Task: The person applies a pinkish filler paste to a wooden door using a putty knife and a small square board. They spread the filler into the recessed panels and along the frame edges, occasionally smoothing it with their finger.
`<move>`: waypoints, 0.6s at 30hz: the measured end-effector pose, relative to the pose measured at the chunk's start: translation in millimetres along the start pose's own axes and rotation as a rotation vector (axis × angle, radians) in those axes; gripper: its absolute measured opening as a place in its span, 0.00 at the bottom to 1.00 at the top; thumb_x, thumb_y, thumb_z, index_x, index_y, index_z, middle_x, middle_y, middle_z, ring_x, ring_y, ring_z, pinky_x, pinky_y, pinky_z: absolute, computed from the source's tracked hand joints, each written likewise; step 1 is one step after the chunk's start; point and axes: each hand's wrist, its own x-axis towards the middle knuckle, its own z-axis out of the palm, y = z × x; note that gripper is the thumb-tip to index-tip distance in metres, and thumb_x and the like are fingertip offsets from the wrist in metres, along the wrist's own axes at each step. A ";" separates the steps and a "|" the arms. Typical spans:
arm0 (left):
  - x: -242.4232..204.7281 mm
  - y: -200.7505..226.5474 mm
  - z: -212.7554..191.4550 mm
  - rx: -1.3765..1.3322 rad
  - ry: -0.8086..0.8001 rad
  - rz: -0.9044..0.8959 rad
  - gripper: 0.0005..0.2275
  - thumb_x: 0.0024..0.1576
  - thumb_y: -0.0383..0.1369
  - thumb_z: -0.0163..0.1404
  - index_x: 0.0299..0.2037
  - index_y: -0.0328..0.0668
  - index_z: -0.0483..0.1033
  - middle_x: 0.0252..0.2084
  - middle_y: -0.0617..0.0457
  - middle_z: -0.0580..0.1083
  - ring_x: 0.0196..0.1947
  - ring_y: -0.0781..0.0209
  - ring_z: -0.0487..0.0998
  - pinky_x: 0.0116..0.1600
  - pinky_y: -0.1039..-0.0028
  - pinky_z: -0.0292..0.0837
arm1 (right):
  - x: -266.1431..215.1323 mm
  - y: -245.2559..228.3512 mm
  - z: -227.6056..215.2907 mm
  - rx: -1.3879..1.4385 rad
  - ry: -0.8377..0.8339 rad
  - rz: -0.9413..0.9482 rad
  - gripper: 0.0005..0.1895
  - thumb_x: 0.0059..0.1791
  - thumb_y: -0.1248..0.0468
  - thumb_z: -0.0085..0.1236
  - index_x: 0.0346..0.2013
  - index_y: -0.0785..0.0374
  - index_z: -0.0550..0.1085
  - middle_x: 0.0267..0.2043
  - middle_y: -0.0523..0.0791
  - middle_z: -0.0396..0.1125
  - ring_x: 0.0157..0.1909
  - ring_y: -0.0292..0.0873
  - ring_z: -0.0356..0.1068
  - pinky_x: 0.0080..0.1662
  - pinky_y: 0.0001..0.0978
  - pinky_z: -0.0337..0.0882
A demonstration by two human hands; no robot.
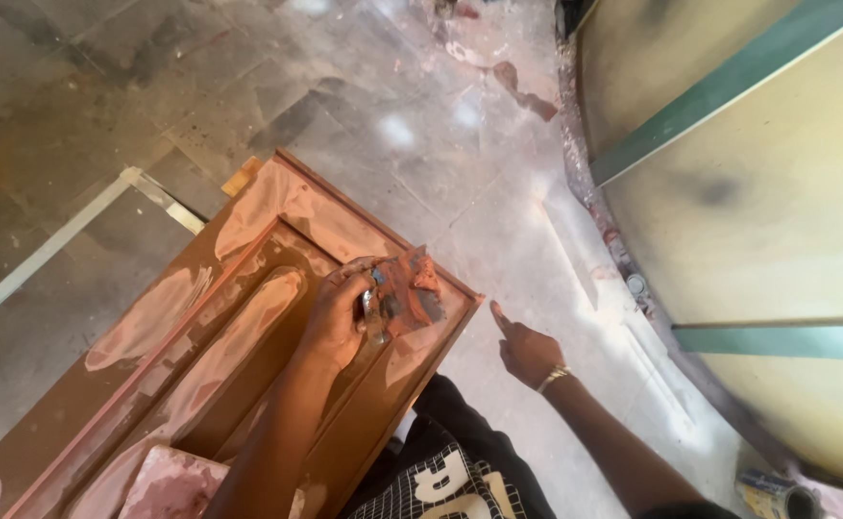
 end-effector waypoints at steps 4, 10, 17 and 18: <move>-1.1 2.1 8.2 0.008 0.080 -0.060 0.13 0.59 0.26 0.44 0.51 0.33 0.76 0.27 0.54 0.73 0.19 0.71 0.70 0.18 0.81 0.55 | 38.7 -1.1 33.3 -0.053 -0.031 0.102 0.44 0.50 0.66 0.44 0.79 0.42 0.41 0.38 0.47 0.72 0.34 0.52 0.75 0.37 0.48 0.74; -1.5 -2.2 -5.1 0.052 0.112 -0.050 0.12 0.58 0.27 0.43 0.48 0.31 0.76 0.27 0.54 0.74 0.21 0.69 0.72 0.20 0.81 0.56 | 52.2 -1.6 24.8 -0.046 0.017 0.195 0.45 0.49 0.67 0.44 0.78 0.40 0.41 0.39 0.49 0.73 0.31 0.52 0.76 0.34 0.49 0.73; 1.3 -7.8 -16.0 0.053 0.183 -0.035 0.11 0.59 0.28 0.46 0.48 0.33 0.77 0.28 0.56 0.74 0.21 0.72 0.70 0.20 0.81 0.56 | 45.9 -1.1 31.8 -0.072 -0.021 0.159 0.46 0.49 0.68 0.45 0.79 0.40 0.41 0.36 0.51 0.74 0.32 0.53 0.76 0.35 0.50 0.74; 0.6 -7.9 -16.4 0.044 0.180 -0.040 0.11 0.59 0.28 0.46 0.48 0.33 0.77 0.28 0.55 0.74 0.21 0.72 0.70 0.20 0.81 0.56 | 48.3 -2.2 36.4 -0.053 -0.023 0.190 0.45 0.49 0.67 0.45 0.78 0.43 0.42 0.36 0.51 0.74 0.31 0.53 0.76 0.35 0.50 0.74</move>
